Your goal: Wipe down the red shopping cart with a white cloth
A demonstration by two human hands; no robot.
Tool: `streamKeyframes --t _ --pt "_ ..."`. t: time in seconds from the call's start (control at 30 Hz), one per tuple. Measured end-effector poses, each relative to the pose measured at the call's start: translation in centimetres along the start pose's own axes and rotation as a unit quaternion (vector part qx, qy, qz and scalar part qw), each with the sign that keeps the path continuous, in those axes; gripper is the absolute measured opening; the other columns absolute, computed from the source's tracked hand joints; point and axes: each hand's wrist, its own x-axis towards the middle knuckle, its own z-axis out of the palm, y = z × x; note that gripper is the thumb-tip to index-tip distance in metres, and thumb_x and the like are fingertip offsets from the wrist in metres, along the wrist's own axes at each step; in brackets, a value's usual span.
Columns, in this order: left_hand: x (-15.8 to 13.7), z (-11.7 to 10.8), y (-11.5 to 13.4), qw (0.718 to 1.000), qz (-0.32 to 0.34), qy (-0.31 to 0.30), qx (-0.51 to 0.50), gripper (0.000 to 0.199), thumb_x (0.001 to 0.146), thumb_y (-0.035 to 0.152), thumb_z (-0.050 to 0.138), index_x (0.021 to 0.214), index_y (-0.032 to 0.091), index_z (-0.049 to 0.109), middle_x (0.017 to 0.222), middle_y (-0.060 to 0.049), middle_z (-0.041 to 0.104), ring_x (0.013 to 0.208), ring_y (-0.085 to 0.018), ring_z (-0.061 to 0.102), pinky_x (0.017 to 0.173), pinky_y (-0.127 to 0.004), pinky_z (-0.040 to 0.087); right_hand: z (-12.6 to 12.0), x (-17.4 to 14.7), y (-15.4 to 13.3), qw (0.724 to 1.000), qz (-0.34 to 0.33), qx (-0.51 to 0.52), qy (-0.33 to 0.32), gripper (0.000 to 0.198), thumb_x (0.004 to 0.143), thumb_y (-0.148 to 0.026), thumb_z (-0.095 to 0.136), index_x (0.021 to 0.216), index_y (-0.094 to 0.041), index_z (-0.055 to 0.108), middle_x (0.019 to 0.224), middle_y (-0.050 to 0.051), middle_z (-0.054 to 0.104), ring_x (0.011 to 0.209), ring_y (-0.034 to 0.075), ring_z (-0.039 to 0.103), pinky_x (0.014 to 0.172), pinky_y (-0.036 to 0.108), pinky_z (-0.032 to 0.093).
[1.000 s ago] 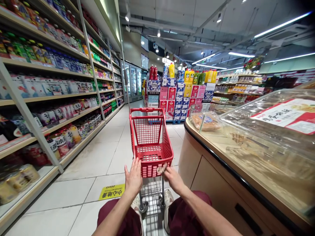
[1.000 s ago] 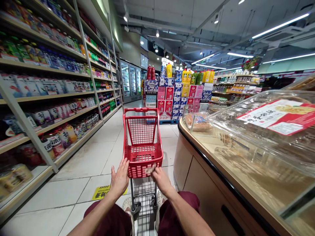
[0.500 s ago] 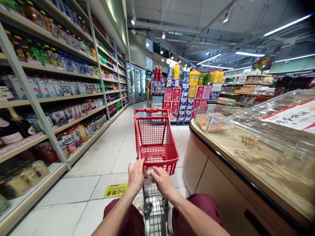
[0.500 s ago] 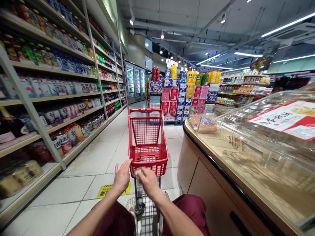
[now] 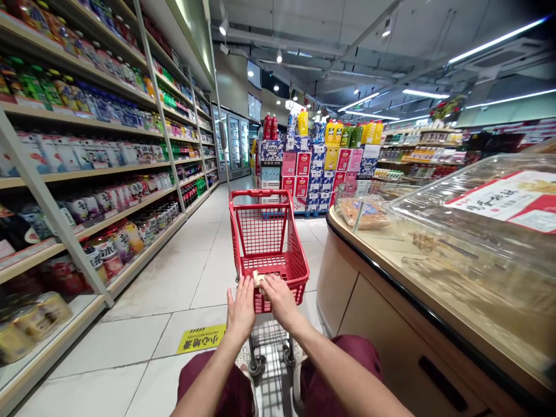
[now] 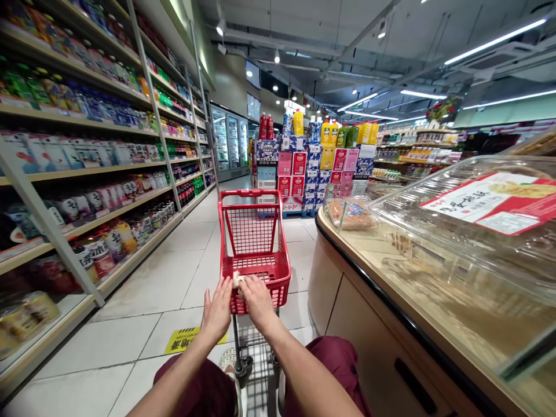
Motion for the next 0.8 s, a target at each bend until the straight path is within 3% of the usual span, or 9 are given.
streamKeyframes --t 0.1,0.2,0.27,0.37,0.43,0.5,0.63,0.7,0.8 --pt "-0.4 -0.2 0.0 0.999 0.023 -0.018 0.035 0.062 0.074 -0.002 0.019 0.131 0.018 0.033 0.139 -0.007 0.034 0.130 -0.018 0.026 0.106 -0.053 0.019 -1.3 -0.9 3.9 0.999 0.032 -0.021 -0.021 0.028 0.088 -0.017 0.040 0.109 -0.019 0.059 0.110 0.009 0.062 0.107 0.020 0.052 0.091 0.039 0.041" --pt "-0.4 -0.6 0.4 0.998 0.014 -0.029 0.047 0.060 0.075 0.000 0.020 0.131 0.016 0.034 0.139 -0.009 0.034 0.131 -0.019 0.025 0.105 -0.055 0.019 -2.4 -2.1 5.8 0.990 0.128 -0.057 -0.001 0.034 0.088 -0.013 0.034 0.114 -0.016 0.057 0.114 0.012 0.059 0.112 0.022 0.050 0.093 0.043 0.041" --pt "-0.2 -0.8 0.8 0.998 -0.001 -0.039 0.049 0.057 0.077 0.002 0.020 0.130 0.014 0.034 0.139 -0.010 0.033 0.131 -0.021 0.024 0.105 -0.056 0.020 -1.6 -2.5 4.4 0.988 0.140 -0.058 0.010 0.039 0.087 -0.009 0.031 0.120 -0.017 0.052 0.121 0.012 0.055 0.117 0.022 0.045 0.094 0.044 0.039" --pt "-0.1 -1.0 1.0 0.998 0.002 -0.049 0.050 0.057 0.077 0.002 0.019 0.131 0.014 0.033 0.140 -0.009 0.031 0.131 -0.021 0.024 0.105 -0.055 0.019 0.9 -2.4 0.6 0.998 0.060 -0.034 0.008 0.043 0.085 -0.007 0.033 0.124 -0.020 0.049 0.126 0.009 0.051 0.122 0.020 0.039 0.098 0.043 0.036" --pt "-0.2 -1.1 0.9 0.997 0.015 -0.055 0.051 0.059 0.076 0.000 0.019 0.132 0.015 0.032 0.141 -0.008 0.029 0.131 -0.019 0.024 0.106 -0.055 0.017 1.3 -2.3 0.0 0.999 0.020 -0.031 0.002 0.041 0.085 -0.008 0.036 0.121 -0.021 0.051 0.125 0.006 0.052 0.122 0.021 0.039 0.097 0.043 0.036" --pt "-0.3 -1.3 0.8 0.997 0.019 -0.063 0.049 0.061 0.075 -0.001 0.017 0.132 0.015 0.031 0.141 -0.008 0.029 0.131 -0.018 0.024 0.106 -0.055 0.015 0.2 -2.3 1.7 0.998 0.037 -0.042 -0.002 0.037 0.086 -0.012 0.037 0.117 -0.021 0.055 0.121 0.006 0.055 0.118 0.022 0.043 0.095 0.044 0.038" --pt "-0.4 -1.2 1.3 0.997 0.004 -0.060 0.047 0.059 0.075 0.001 0.020 0.132 0.012 0.031 0.141 -0.009 0.029 0.132 -0.020 0.021 0.106 -0.054 0.016 -3.0 -1.4 5.3 0.984 0.163 -0.066 -0.011 0.036 0.087 -0.011 0.033 0.111 -0.019 0.058 0.115 0.010 0.058 0.113 0.022 0.047 0.092 0.043 0.037" --pt "-0.5 -1.0 1.6 0.997 -0.003 -0.054 0.050 0.058 0.075 0.002 0.022 0.132 0.012 0.032 0.141 -0.010 0.028 0.132 -0.021 0.020 0.106 -0.054 0.017 -2.8 -0.5 3.9 0.986 0.161 -0.043 -0.026 0.036 0.087 -0.010 0.033 0.110 -0.019 0.057 0.114 0.009 0.059 0.110 0.020 0.048 0.093 0.040 0.036" --pt "-0.6 -1.0 1.5 0.997 -0.003 -0.055 0.053 0.061 0.073 0.000 0.022 0.132 0.012 0.030 0.142 -0.009 0.026 0.133 -0.020 0.019 0.106 -0.054 0.018 -1.3 0.8 -0.4 0.993 0.103 -0.001 -0.055 0.035 0.086 -0.010 0.038 0.116 -0.018 0.053 0.115 0.008 0.058 0.108 0.019 0.049 0.093 0.035 0.035"
